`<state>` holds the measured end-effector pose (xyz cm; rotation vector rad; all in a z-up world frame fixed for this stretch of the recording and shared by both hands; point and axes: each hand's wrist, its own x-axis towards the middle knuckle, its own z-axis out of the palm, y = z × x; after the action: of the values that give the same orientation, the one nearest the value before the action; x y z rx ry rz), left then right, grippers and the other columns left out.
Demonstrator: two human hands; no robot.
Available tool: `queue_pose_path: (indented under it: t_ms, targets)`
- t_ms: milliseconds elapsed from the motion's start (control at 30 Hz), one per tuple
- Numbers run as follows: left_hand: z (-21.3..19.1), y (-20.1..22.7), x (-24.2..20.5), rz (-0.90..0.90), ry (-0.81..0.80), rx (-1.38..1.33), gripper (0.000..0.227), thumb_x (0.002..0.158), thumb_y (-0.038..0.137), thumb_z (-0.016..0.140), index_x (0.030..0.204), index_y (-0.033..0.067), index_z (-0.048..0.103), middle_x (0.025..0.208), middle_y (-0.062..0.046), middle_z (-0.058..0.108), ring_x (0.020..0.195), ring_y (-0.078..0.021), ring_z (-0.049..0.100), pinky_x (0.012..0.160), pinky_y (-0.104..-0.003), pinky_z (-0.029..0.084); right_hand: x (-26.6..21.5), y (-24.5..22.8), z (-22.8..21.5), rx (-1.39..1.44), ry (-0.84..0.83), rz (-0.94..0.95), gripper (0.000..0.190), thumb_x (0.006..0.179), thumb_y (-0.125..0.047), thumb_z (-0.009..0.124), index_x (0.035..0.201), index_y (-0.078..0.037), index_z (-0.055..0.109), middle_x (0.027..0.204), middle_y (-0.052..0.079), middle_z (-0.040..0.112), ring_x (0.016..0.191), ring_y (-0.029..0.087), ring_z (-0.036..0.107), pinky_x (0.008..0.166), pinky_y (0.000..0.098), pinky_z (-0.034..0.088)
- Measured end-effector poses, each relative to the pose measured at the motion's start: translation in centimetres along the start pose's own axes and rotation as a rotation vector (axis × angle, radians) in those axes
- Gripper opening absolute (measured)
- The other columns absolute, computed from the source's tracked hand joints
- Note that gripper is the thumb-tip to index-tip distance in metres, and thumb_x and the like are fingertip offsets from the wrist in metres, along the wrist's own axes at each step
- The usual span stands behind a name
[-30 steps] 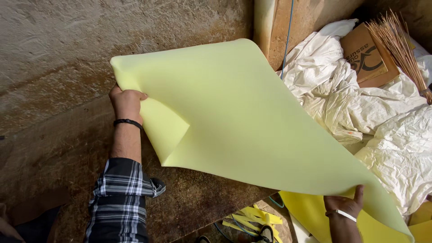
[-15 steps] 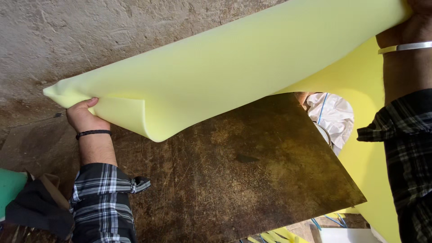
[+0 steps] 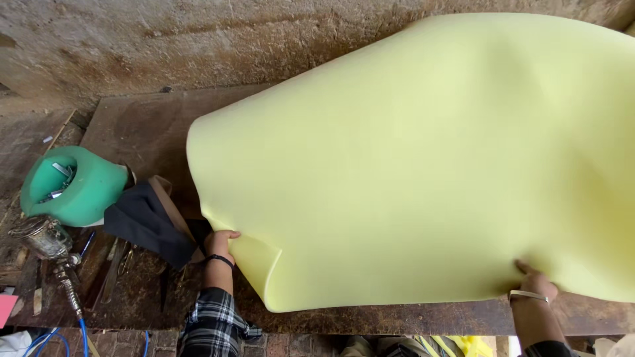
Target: The person cuts a brown fabric sheet placed on a yellow foam board using a long metal blade. They then use a spray gun to apply adhesive to the foam and press the fabric onto it. The person repeats the cutting and pressing steps on additional sheets.
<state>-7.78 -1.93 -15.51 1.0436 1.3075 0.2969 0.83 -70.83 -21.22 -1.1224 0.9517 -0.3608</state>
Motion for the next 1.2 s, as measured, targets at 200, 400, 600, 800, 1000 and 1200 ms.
queue_pose_path:
  t_ms: [200,400,600,800,1000,1200]
  targets:
    - [-1.7,-1.6,-0.8,0.140,0.028,0.237,0.041,0.086,0.003,0.068,0.127,0.0035,0.067,0.126,-0.020,0.069,0.107,-0.0383,0.066,0.090,-0.050,0.055,1.7,6.8,-2.3,-0.217,0.030,0.096,0.045,0.085,0.003,0.078,0.126,0.004,0.060,0.129,0.014,0.067,0.110,0.026,0.070,0.093,0.0340,0.061]
    - [-3.5,-3.5,1.6,0.209,0.003,0.350,0.029,0.089,0.011,0.069,0.117,0.0057,0.074,0.115,-0.014,0.075,0.102,-0.0324,0.071,0.091,-0.047,0.057,0.9,6.9,-2.6,-0.273,-0.039,0.070,0.047,0.085,0.000,0.081,0.126,0.005,0.061,0.130,0.014,0.067,0.111,0.026,0.070,0.094,0.0335,0.061]
    - [-6.5,-6.6,4.6,0.211,0.051,0.467,0.034,0.088,0.012,0.071,0.122,0.0094,0.074,0.119,-0.013,0.075,0.107,-0.0311,0.070,0.092,-0.047,0.055,-0.7,6.6,-4.3,-0.340,0.078,0.055,0.046,0.085,-0.004,0.082,0.125,0.004,0.061,0.131,0.015,0.066,0.112,0.028,0.069,0.094,0.0359,0.061]
    - [-9.2,-6.8,5.8,0.533,0.153,0.688,0.049,0.092,0.041,0.073,0.133,0.0156,0.065,0.120,-0.011,0.074,0.109,-0.0309,0.071,0.093,-0.048,0.058,-4.5,5.6,-1.5,-0.966,0.283,-0.299,0.036,0.088,-0.006,0.078,0.120,0.001,0.065,0.139,0.021,0.055,0.121,0.034,0.059,0.100,0.0447,0.053]
    - [-13.6,3.1,9.2,0.739,0.394,0.799,0.101,0.070,0.045,0.091,0.147,0.0070,0.038,0.138,-0.027,0.052,0.114,-0.0492,0.058,0.086,-0.059,0.052,-24.1,15.9,11.5,-1.251,-0.429,-0.872,0.024,0.091,-0.015,0.085,0.111,-0.006,0.075,0.138,0.021,0.058,0.130,0.037,0.055,0.109,0.0493,0.048]
    - [-18.4,7.0,15.7,0.534,0.054,0.539,0.064,0.082,0.012,0.069,0.142,0.0033,0.050,0.121,-0.019,0.064,0.105,-0.0398,0.064,0.085,-0.052,0.053,-51.5,30.4,31.6,-1.235,-1.394,-0.578,0.072,0.084,-0.040,0.079,0.146,-0.017,0.051,0.149,0.011,0.054,0.128,0.031,0.062,0.104,0.0411,0.055]
